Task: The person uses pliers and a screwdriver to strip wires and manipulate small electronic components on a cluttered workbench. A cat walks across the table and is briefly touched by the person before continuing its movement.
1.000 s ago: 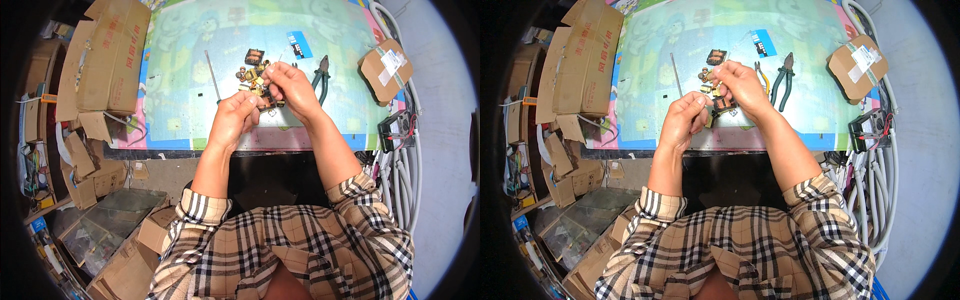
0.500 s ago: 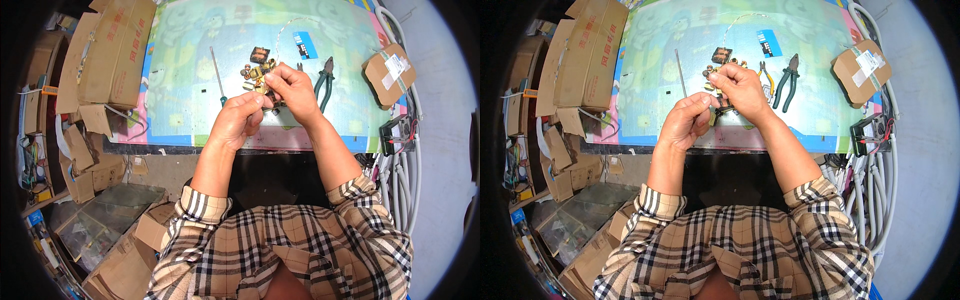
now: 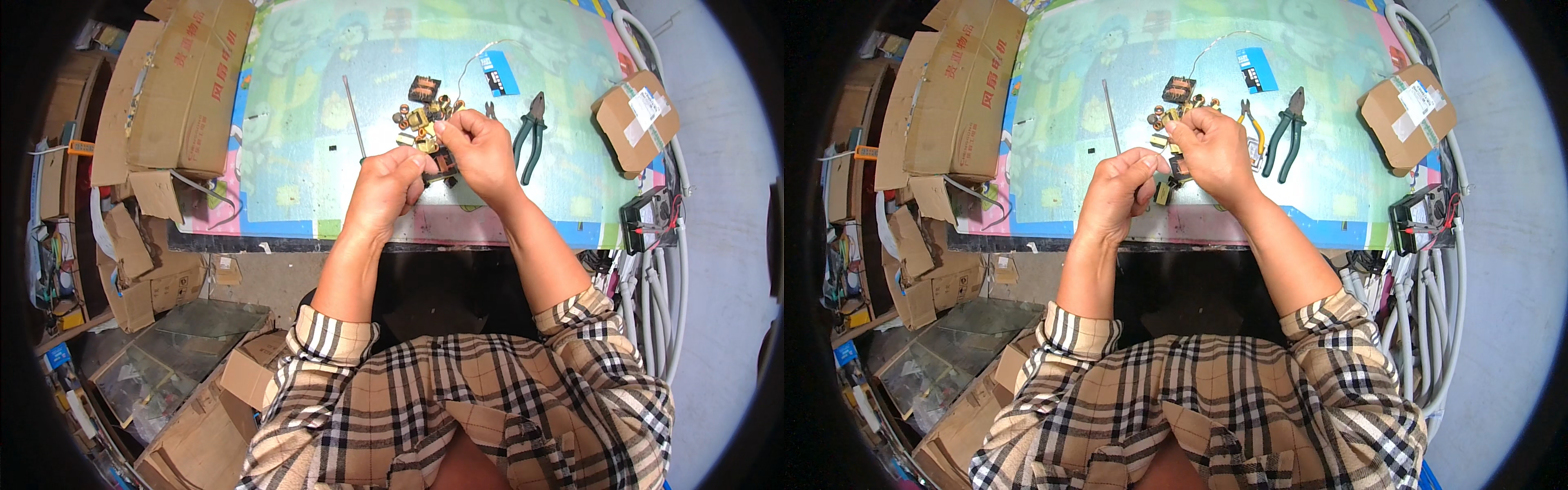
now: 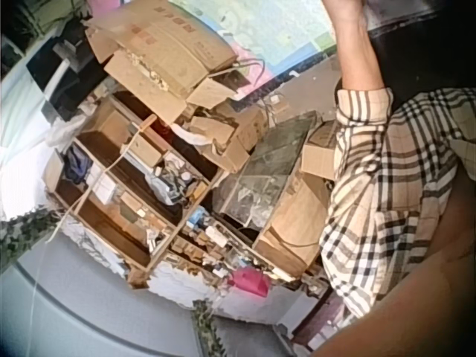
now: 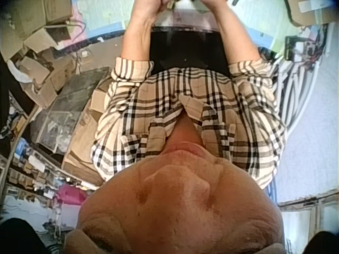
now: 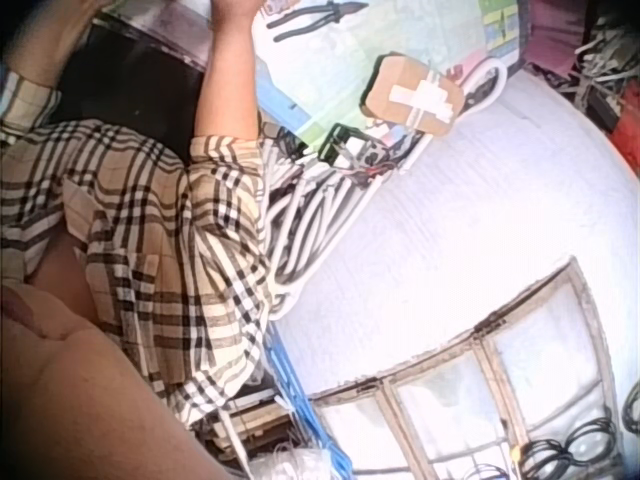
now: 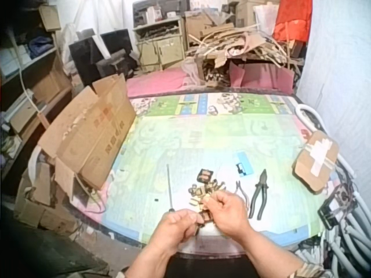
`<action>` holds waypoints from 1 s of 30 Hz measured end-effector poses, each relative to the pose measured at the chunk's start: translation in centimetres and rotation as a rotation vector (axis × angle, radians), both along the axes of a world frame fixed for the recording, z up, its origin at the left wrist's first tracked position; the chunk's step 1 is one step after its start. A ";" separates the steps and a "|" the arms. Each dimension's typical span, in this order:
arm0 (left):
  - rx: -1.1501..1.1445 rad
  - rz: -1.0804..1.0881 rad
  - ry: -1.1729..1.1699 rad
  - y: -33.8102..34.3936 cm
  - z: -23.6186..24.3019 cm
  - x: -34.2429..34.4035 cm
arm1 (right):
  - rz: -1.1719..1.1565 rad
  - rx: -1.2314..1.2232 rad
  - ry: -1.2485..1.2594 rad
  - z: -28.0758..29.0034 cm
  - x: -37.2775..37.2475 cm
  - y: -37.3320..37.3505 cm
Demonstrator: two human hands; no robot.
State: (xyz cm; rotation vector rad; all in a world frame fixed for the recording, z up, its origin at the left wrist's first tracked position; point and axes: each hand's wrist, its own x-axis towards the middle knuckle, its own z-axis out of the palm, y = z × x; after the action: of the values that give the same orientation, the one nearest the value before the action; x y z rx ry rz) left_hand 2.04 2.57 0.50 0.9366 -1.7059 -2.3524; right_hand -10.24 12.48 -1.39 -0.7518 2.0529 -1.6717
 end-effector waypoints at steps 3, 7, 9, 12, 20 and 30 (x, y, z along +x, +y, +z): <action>0.003 -0.010 -0.008 0.3 -0.1 -0.2 | -0.079 0.026 0.365 -0.5 0.3 -0.1; 0.151 0.010 0.015 -0.2 0.0 0.1 | 0.064 -0.068 -0.260 -0.4 -0.7 0.1; 0.259 0.026 0.028 -0.2 0.2 0.2 | 0.167 -0.105 -0.534 -0.5 -1.1 0.1; 0.268 0.027 0.055 0.1 -0.2 -0.1 | 0.269 -0.110 -0.550 -1.1 -1.1 0.1; -0.094 -0.032 0.005 1.1 -0.5 -0.5 | 0.158 -0.009 -0.332 0.6 -0.6 0.5; -0.325 0.008 0.016 1.4 -1.1 -0.6 | 0.115 -0.131 -0.679 0.1 0.0 0.4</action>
State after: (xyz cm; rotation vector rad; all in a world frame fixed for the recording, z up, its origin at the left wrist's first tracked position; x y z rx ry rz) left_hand 1.47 4.00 -0.58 0.8602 -1.9907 -1.9848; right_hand -10.25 12.91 -1.26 -0.2662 1.4141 -1.6995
